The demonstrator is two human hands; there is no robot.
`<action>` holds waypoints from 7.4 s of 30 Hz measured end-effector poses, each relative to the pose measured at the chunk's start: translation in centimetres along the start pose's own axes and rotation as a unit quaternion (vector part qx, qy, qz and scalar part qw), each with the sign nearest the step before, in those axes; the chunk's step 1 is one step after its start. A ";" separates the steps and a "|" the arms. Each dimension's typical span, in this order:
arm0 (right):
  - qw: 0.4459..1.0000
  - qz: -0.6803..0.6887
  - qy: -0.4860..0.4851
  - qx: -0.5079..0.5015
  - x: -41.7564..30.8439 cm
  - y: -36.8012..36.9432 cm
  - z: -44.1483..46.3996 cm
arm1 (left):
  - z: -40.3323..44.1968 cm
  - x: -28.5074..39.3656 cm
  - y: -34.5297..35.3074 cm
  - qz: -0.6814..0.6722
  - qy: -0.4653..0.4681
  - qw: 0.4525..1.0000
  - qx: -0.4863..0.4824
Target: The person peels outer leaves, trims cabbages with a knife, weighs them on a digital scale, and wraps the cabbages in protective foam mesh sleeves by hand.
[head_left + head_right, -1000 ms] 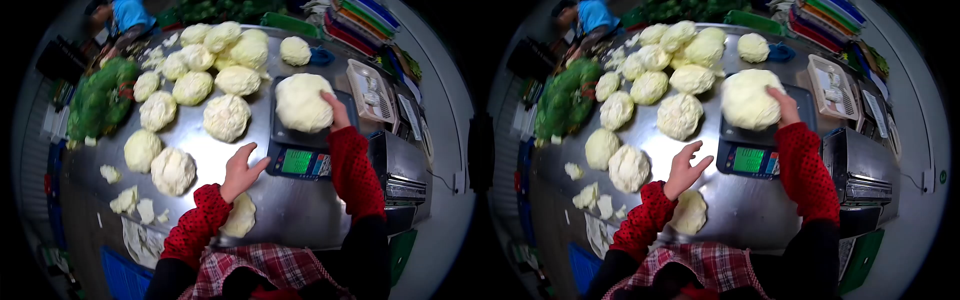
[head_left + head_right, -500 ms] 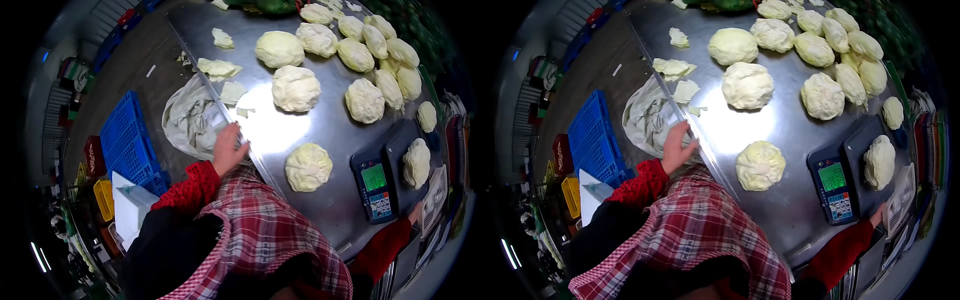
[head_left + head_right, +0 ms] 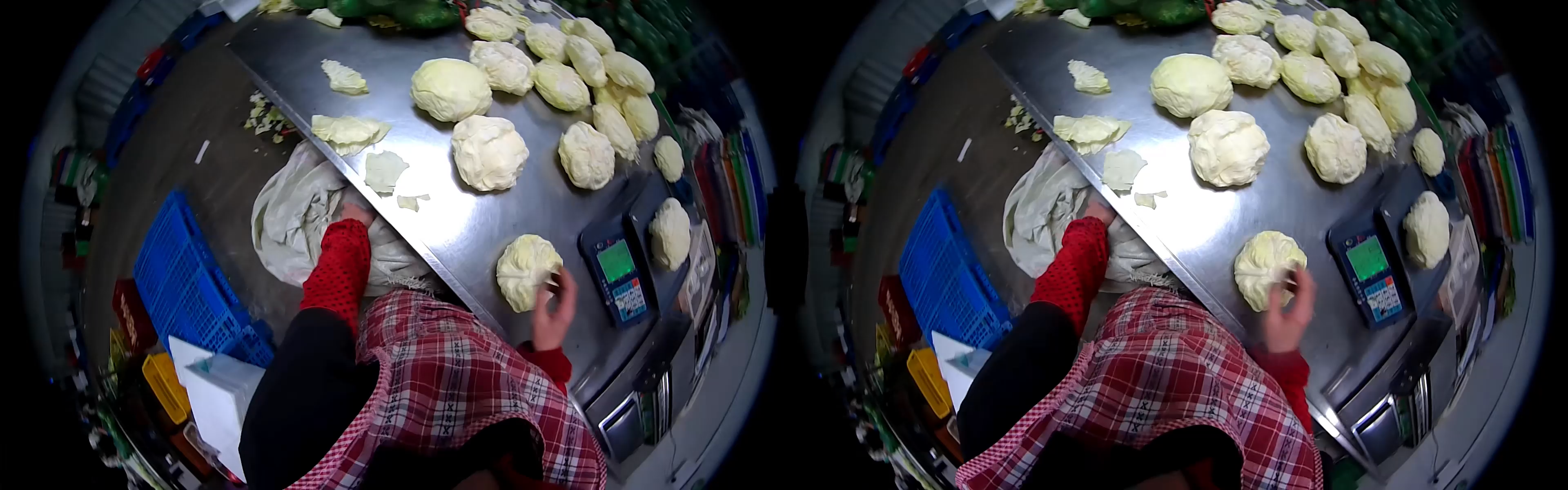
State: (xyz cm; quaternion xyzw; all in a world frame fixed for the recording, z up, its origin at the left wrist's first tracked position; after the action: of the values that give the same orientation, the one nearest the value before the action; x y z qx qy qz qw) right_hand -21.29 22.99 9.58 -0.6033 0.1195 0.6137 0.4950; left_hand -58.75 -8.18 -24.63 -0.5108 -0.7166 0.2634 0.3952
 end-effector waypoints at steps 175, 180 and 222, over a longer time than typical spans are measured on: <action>0.816 0.166 0.545 -0.097 20.2 -18.1 -19.7 | -42.3 21.9 7.9 0.196 0.495 0.833 -0.149; 0.832 0.355 0.425 -0.027 18.9 -12.3 -13.2 | -45.4 24.7 12.7 0.004 0.282 0.900 -0.333; 0.925 -0.243 0.228 0.184 28.4 -35.9 19.5 | -38.8 56.5 0.4 -0.458 0.364 0.743 -0.324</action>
State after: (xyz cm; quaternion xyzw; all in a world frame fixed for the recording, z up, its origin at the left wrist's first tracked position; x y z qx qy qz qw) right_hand -0.20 67.97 6.08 -0.6357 0.1899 0.2874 0.6908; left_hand -35.48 44.08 13.20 -0.2756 -0.7081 -0.4038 0.5096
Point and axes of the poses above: each hand's wrist, its own z-axis towards the middle knuckle, its own y-axis out of the palm, x = y × z, the point moved 10 cm from there along z, towards the middle knuckle, and after that the axes turned 7 degrees about z, right-handed, at the moved point
